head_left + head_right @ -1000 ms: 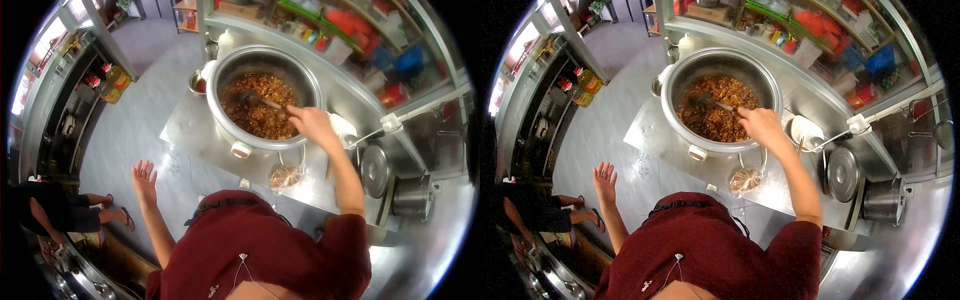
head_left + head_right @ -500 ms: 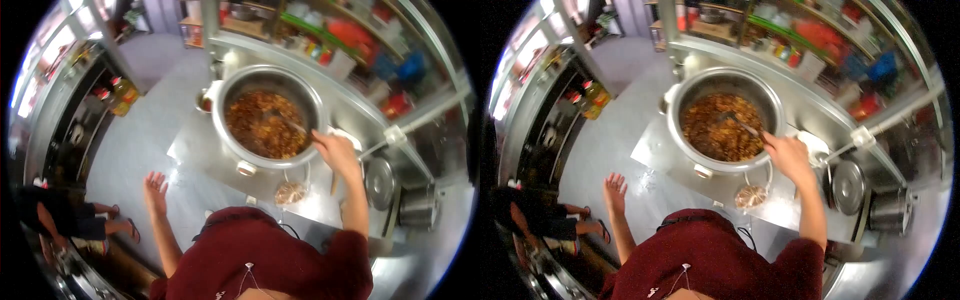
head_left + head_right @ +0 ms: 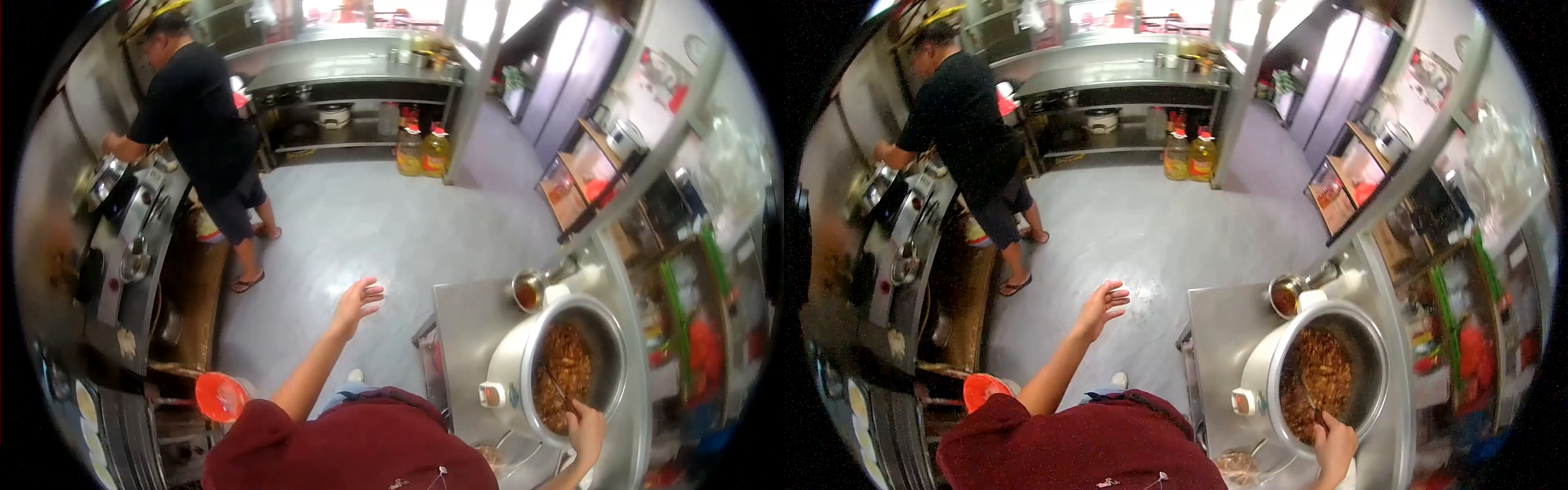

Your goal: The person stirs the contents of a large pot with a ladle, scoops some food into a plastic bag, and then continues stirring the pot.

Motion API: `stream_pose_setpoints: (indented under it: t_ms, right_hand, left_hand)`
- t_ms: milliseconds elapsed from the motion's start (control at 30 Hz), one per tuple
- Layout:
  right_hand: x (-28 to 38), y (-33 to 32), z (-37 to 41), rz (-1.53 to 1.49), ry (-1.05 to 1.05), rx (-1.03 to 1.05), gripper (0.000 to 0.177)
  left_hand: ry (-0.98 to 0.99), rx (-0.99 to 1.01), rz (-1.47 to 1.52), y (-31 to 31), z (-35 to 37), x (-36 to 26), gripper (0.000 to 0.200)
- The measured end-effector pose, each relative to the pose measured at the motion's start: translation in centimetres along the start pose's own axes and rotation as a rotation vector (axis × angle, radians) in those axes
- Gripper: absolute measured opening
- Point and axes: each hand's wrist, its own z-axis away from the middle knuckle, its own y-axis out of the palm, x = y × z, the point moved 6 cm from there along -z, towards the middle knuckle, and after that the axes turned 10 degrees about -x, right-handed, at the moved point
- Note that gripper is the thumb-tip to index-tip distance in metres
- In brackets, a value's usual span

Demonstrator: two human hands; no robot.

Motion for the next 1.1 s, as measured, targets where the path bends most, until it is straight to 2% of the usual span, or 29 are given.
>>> stream_pose_setpoints:
  t_ms: [100, 133, 200, 267, 300, 400, 467, 700, 933, 1033, 1100]
  right_hand:
    - [0.1, 0.5, -2.0, 0.102, -0.111, 0.002, 0.028]
    - [2.3, -0.5, -2.3, 0.079, -0.157, 0.041, 0.027]
    - [1.6, 0.1, -3.4, 0.111, -0.329, -0.102, 0.026]
    - [3.4, -0.2, -4.9, 0.184, -0.247, 0.047, 0.027]
    - [5.1, -1.2, -5.1, 0.315, -0.216, 0.231, 0.032]
    - [6.8, -1.5, -6.9, 0.290, -0.192, 0.282, 0.030]
    - [4.5, 0.6, -9.2, 0.234, -0.249, 0.370, 0.030]
    - [5.2, 1.9, -10.2, 0.133, -0.120, 0.393, 0.029]
    - [1.2, 3.2, -9.6, 0.037, -0.085, 0.397, 0.029]
    - [-0.1, 3.2, -8.3, 0.034, -0.269, 0.345, 0.030]
    - [-3.7, 3.1, -7.3, -0.119, -0.045, 0.246, 0.033]
  left_hand:
    - [-0.007, -0.085, 0.029, -3.8, 0.1, 0.3, 0.044]
    - [-0.006, -0.104, 0.049, -4.9, 0.0, 0.4, 0.044]
    - [0.015, -0.144, 0.095, -6.8, 0.0, -0.1, 0.043]
    - [0.034, -0.173, 0.146, -8.0, 0.4, -0.2, 0.043]
    - [0.037, -0.197, 0.161, -8.7, 0.6, -0.5, 0.043]
    - [0.041, -0.261, 0.198, -11.0, 1.1, -0.9, 0.044]
    - [0.048, -0.308, 0.219, -12.8, 1.6, -0.5, 0.045]
    - [0.044, -0.421, 0.290, -17.7, 2.2, 0.2, 0.043]
    - [0.057, -0.387, 0.295, -16.2, 1.4, 0.9, 0.043]
    - [0.051, -0.322, 0.274, -14.1, 0.3, 0.2, 0.044]
    - [0.057, -0.258, 0.249, -12.6, -0.7, -0.2, 0.046]
